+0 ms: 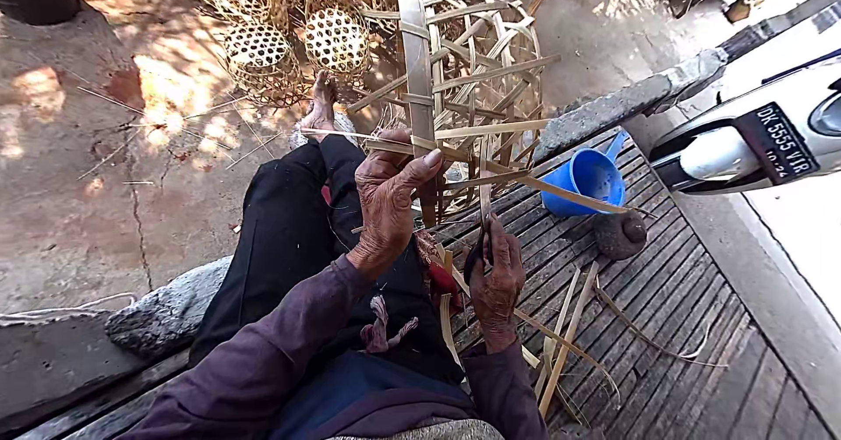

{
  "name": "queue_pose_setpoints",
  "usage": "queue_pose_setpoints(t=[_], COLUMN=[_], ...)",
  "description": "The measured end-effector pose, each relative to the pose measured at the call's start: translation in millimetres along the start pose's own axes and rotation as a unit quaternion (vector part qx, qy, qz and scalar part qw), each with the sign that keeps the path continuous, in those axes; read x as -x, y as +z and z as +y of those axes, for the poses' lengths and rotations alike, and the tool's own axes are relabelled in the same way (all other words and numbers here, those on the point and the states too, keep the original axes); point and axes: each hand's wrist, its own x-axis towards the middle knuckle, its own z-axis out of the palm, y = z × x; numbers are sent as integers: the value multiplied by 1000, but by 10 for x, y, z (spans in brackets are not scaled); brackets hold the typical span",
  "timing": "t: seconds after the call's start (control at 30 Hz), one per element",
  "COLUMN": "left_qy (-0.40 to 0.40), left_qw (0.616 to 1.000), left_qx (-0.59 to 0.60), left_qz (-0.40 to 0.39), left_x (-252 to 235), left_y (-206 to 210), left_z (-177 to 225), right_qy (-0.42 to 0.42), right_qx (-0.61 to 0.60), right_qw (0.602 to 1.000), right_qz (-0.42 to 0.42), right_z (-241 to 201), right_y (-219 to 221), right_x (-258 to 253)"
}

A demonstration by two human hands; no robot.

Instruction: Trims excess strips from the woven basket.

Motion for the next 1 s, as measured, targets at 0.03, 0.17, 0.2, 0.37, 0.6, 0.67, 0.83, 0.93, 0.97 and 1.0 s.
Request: queue_pose_setpoints(t=[0.03,0.17,0.2,0.37,0.6,0.67,0.83,0.93,0.97,1.0], left_qy=[-6,-11,-10,-6,-15,17,132,148,139,129], left_qw=[1000,998,997,997,1000,1000,982,956,947,940], left_qx=[2,-29,-32,-30,-5,-7,-21,-98,-121,-134], left_qz=[12,-58,-64,-72,6,-15,-133,-235,-263,-286], left_x=[-26,114,129,152,-15,-75,-289,-192,-122,-55], left_y=[18,-50,-57,-65,29,16,-55,-129,-149,-170], left_z=[-10,-16,-17,-33,-64,-10,373,620,669,692], right_qy=[-15,-30,-28,-9,-18,-1,78,78,81,84], right_qx=[21,31,18,-84,-125,-146,-256,-310,-314,-317], right_qw=[1000,999,999,995,991,989,962,941,939,937], right_qz=[9,-6,-10,-45,-40,-27,60,111,117,119], right_z=[26,35,39,76,92,132,244,170,110,47], right_y=[-6,-41,-37,-16,-28,0,-247,-486,-538,-560], right_x=[-31,-141,-146,-79,141,307,421,69,-67,-205])
